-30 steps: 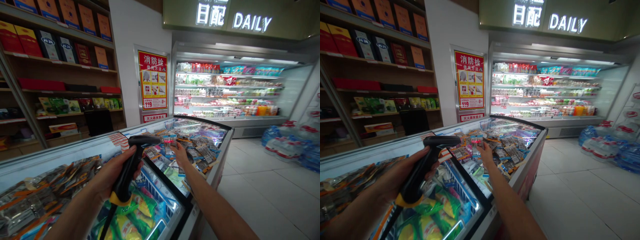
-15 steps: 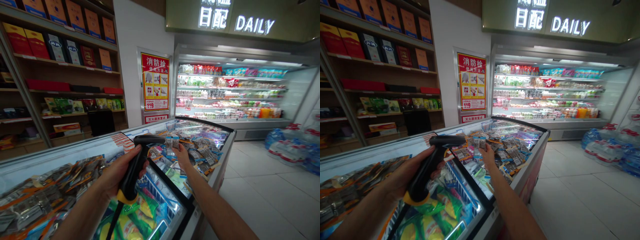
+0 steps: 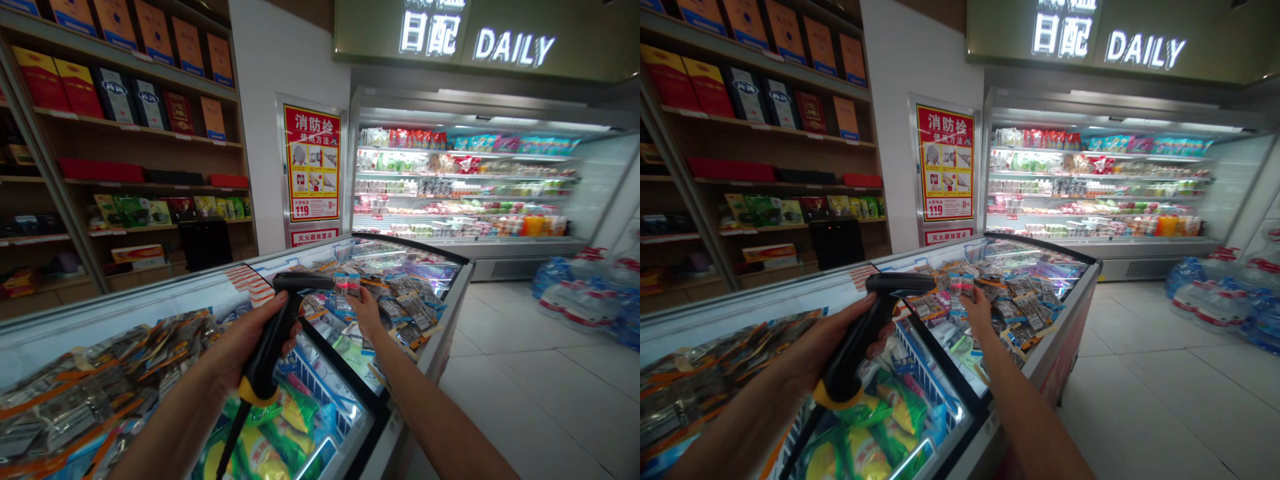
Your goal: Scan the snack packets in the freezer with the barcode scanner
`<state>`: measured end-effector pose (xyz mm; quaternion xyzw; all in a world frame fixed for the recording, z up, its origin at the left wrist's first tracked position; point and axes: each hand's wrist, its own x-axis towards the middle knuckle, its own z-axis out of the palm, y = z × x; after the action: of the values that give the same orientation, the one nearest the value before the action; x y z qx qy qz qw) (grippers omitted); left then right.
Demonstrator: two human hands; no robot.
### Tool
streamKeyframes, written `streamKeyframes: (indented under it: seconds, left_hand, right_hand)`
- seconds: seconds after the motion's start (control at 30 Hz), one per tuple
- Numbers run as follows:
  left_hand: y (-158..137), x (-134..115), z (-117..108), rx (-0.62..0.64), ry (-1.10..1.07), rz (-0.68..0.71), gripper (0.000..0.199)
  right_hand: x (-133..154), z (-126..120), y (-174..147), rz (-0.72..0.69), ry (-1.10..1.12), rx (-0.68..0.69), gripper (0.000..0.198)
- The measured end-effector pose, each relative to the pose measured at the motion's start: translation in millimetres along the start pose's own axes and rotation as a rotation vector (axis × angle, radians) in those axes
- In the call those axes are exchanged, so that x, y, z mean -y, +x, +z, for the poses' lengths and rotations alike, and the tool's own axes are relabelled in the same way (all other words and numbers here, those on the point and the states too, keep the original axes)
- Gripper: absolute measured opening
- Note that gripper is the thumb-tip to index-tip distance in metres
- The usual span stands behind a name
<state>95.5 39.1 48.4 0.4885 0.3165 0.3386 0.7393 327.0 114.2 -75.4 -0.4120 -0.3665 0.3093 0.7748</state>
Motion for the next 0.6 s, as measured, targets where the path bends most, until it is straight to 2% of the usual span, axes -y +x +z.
streamKeyframes:
  seconds: [0.2,0.6]
  left_hand:
    - [-0.5,-1.1,-0.6,0.044,-0.019,-0.035,0.026]
    - [-9.8,-16.2,-7.4,-0.078,-0.081,-0.023,0.019]
  right_hand:
    - [1.6,-0.9,0.0,-0.017,0.029,-0.038,0.03]
    - [3.0,-1.9,-0.7,-0.006,0.08,-0.048,0.031]
